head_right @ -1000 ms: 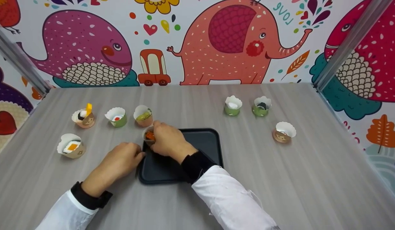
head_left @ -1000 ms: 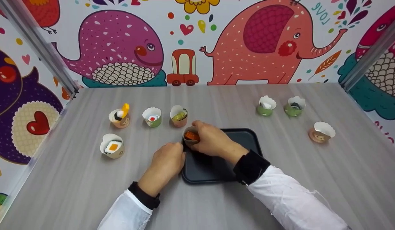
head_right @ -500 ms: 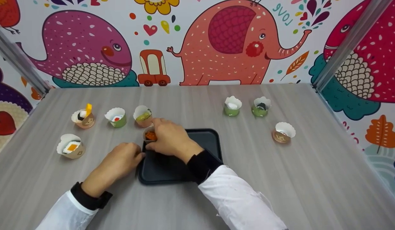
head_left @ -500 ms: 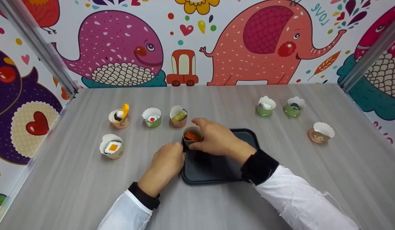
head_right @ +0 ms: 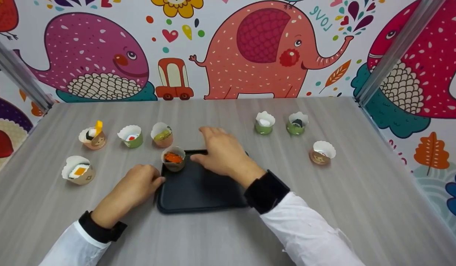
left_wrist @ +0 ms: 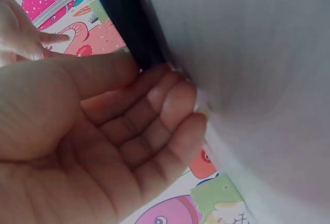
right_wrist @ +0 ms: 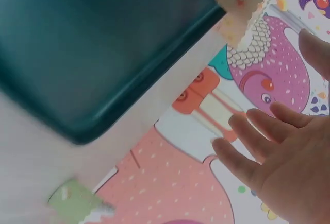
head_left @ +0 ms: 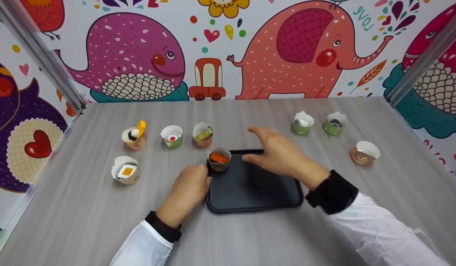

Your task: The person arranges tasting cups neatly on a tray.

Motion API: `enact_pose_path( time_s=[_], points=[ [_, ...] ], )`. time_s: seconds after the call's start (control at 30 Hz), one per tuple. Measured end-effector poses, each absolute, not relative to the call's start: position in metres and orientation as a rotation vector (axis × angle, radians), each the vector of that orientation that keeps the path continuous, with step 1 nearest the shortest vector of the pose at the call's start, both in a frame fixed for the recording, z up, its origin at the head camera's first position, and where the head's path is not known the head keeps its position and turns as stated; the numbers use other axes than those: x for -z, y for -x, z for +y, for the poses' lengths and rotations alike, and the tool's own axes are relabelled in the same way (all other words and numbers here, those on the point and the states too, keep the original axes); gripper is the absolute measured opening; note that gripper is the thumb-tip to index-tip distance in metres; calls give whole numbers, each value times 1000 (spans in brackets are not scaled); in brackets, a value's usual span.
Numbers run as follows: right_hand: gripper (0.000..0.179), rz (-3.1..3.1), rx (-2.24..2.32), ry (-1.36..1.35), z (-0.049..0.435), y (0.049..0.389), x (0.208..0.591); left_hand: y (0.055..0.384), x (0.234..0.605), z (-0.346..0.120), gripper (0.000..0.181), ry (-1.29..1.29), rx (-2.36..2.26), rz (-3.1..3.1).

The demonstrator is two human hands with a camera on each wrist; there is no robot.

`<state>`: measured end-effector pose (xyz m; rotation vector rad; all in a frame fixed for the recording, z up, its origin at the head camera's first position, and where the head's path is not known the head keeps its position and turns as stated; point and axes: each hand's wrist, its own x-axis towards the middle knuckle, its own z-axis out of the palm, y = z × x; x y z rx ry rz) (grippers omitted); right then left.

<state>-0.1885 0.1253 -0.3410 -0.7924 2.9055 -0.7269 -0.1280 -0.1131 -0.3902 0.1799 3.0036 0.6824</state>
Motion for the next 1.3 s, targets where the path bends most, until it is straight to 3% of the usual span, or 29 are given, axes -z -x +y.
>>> enact_pose_path(
  time_s=[0.23, 0.6, 0.97, 1.3],
  points=[
    [86, 3045, 575, 917, 168, 182, 354, 126, 390, -113, 15, -226, -684, 3040],
    [92, 3110, 528, 800, 225, 175, 368, 123, 386, -117, 13, -181, -664, 3000],
    [98, 3160, 556, 568, 280, 179, 365, 126, 388, -111, 14, -161, -675, 2977],
    [115, 3085, 616, 230, 334, 195, 368, 125, 387, -111, 14, -157, -650, 2988]
  ],
)
